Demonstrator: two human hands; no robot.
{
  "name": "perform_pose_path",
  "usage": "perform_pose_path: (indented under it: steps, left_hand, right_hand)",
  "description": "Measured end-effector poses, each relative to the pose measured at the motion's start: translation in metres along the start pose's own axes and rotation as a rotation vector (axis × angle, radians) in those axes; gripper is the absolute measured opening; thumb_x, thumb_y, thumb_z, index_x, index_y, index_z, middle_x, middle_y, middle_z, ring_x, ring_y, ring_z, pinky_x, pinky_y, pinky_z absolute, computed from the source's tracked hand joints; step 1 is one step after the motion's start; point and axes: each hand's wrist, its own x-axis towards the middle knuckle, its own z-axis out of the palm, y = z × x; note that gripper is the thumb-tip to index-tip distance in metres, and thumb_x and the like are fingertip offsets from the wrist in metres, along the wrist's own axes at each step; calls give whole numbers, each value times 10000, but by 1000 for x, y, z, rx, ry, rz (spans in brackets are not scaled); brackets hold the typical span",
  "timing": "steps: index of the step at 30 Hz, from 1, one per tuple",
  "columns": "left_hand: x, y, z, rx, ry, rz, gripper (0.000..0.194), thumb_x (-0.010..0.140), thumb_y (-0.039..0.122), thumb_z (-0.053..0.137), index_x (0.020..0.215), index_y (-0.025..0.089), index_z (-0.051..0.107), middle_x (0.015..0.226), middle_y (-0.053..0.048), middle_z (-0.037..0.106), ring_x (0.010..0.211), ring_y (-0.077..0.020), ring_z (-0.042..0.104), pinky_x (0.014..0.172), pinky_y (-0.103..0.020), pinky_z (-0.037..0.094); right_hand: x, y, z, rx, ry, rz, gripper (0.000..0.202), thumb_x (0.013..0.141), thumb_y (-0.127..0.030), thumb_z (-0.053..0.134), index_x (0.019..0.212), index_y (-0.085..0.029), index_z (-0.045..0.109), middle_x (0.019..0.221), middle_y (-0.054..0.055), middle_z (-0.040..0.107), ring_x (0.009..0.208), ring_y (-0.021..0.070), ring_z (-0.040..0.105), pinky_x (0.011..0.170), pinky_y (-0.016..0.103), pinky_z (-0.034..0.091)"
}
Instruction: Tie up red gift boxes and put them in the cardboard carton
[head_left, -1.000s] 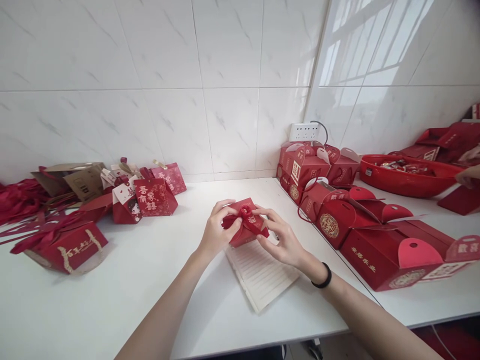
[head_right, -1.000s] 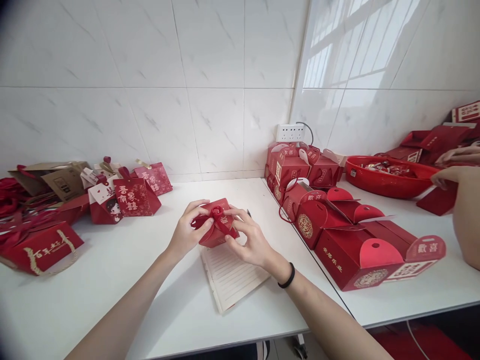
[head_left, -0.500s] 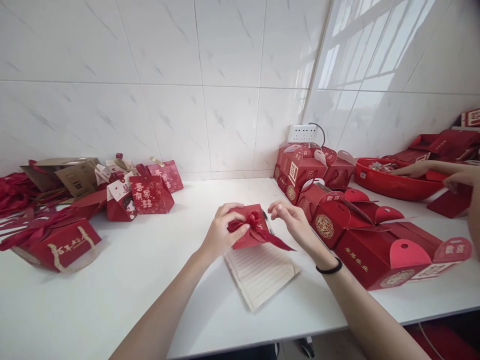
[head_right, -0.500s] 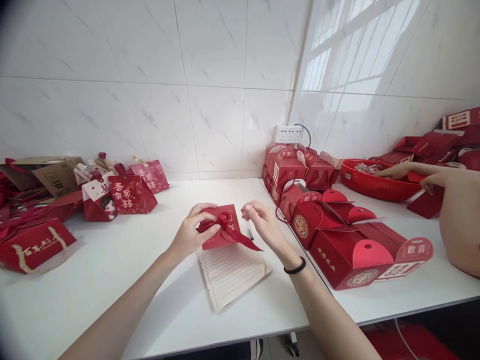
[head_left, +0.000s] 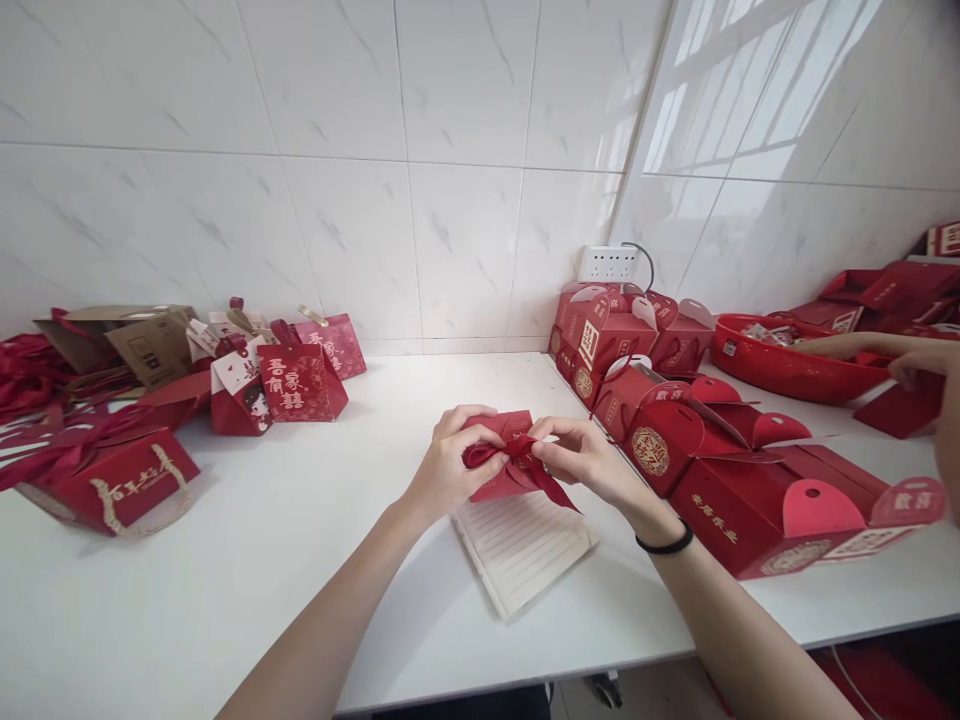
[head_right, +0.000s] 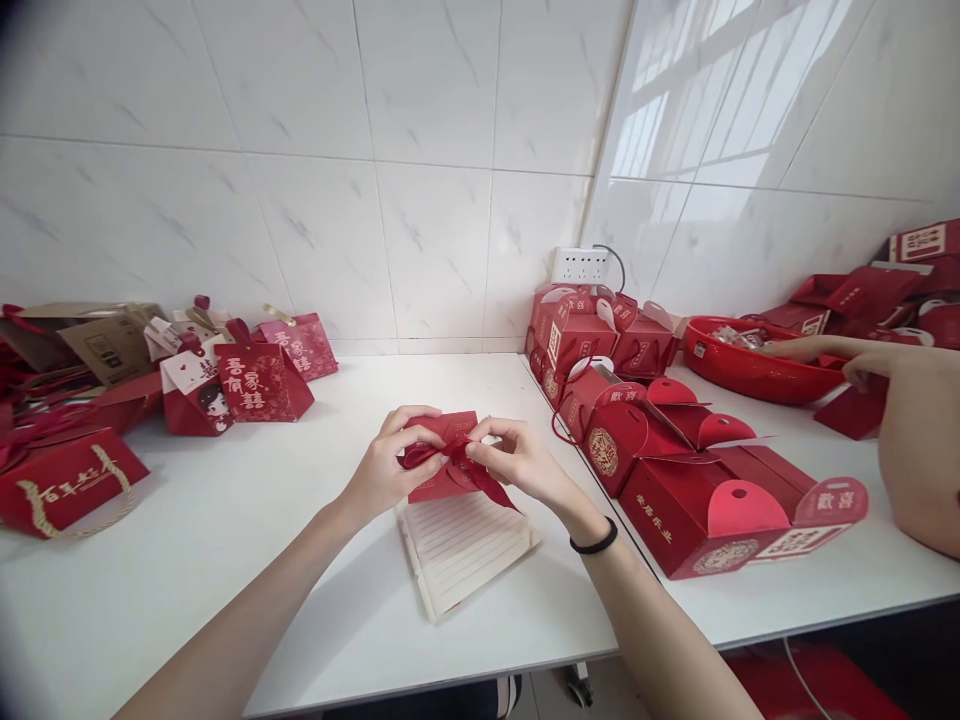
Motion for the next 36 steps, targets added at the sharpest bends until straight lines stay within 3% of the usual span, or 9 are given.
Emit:
perform_pose_path:
  steps: [4,8,10,14,19,24,29,36]
  left_hand:
    - [0,-1,0,-5,4,17,37,789,233,600,786,219,633,1128,-49,545,1094,-227,480,989,-404,367]
    - [-1,-2,1,-9,-5,20,42,793,233,594,797,219,633,1124,-53,543,1095,-227,478,993,-410,363]
    - [-1,-2,1,-7,-8,18,42,791,225,591,797,220,632,1128,-55,540,1098,-228,476,993,-412,364]
    - [-1,-2,1,-2,-7,23,44,792,218,591,803,222,634,1133,-52,536,1109,-222,468,994,-405,363]
    - [-1,-1,1,11,-11,42,46,794,212,595,810,221,637,1138,-51,535,1107,-220,472,996,-408,364]
    - [-2,-2,1,31,-6,57,58,802,196,585,818,224,633,1135,-45,538,1113,-216,474,994,-408,377]
    - [-3,-3,1,38,1,69,85,811,192,579,859,231,638,1141,-48,532,1116,-213,476,990,-406,381]
    - [-3,-4,2,23,1,63,85,818,198,578,857,232,645,1152,-50,516,1125,-211,466,996,-404,369]
  right_hand:
    - [-1,0,-1,35,-66,83,324,813,-482,586,739,-171,531,527,-57,446,329,31,286,309,169,191]
    - [-1,0,0,97,-136,139,304,827,-471,577,901,-178,537,450,-94,428,270,34,263,267,150,149]
    - [-1,0,-1,133,-168,158,294,836,-462,569,915,-181,535,403,-110,394,257,39,253,264,143,156]
    - [-2,3,-2,238,-219,190,278,851,-445,554,765,-190,486,389,-118,351,248,30,235,280,141,187]
    - [0,7,-1,221,-195,194,457,884,-517,494,597,-175,394,388,-97,332,250,22,262,308,160,228]
    - [1,9,-2,190,-167,199,371,868,-521,525,779,-161,513,395,-95,404,233,38,274,265,158,184]
    - [0,8,-3,240,-227,190,459,884,-522,504,600,-172,417,343,-90,344,232,33,274,278,154,206]
    - [0,10,-4,234,-262,177,353,855,-490,569,737,-167,492,380,-96,406,241,37,301,303,157,229]
